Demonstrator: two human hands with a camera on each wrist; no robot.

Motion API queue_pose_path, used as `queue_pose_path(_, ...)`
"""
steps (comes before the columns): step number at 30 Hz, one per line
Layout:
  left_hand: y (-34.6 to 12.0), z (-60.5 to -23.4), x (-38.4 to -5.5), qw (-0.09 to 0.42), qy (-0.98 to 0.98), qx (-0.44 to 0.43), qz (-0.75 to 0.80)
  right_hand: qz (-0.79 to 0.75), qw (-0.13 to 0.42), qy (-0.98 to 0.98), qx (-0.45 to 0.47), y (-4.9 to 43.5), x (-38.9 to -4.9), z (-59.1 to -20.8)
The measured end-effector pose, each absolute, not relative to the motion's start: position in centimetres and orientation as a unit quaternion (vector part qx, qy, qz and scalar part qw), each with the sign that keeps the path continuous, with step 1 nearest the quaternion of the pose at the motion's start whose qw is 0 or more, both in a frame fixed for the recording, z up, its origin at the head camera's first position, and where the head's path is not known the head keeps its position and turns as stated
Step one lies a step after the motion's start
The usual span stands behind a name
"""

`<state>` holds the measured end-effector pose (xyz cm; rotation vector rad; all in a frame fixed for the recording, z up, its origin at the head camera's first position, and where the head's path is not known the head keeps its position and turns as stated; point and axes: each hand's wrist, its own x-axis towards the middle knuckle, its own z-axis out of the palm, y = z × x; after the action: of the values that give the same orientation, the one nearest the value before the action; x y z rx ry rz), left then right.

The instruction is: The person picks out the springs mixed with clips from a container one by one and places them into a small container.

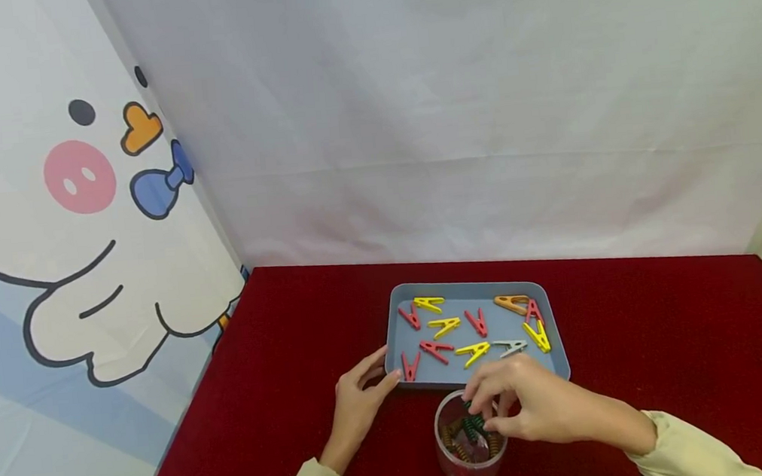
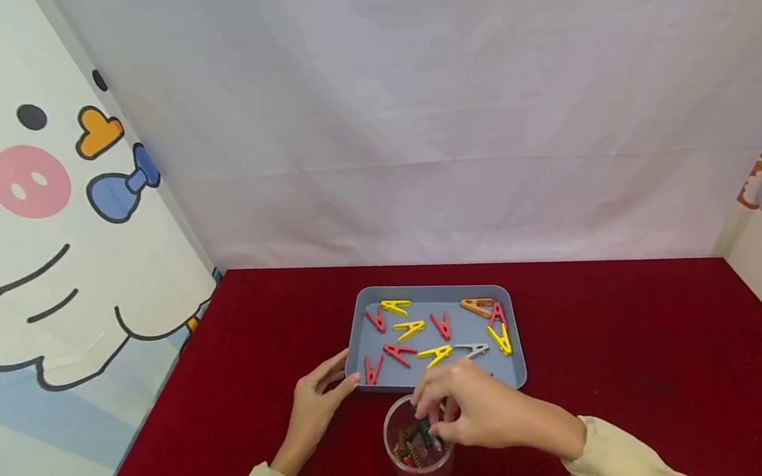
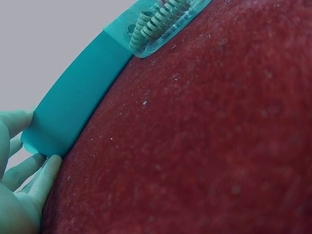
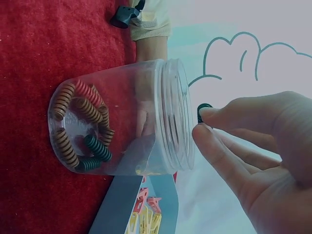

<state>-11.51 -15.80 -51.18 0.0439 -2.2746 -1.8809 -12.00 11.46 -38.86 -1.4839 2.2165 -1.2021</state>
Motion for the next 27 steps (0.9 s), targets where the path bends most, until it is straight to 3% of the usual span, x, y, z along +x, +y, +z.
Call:
queue_pose_path(14,-15.6,-48.6,-10.6,0.082,-0.764,0.008,-0.640,-0.411,0.098,0.746,-0.514,11.5,-11.7,-40.0)
queue_pose_path(27,-16.4,-50.4,-11.5,0.051,-0.805,0.035,-0.590,-0.439,0.061,0.750,-0.490,12.4,-11.8,-40.0)
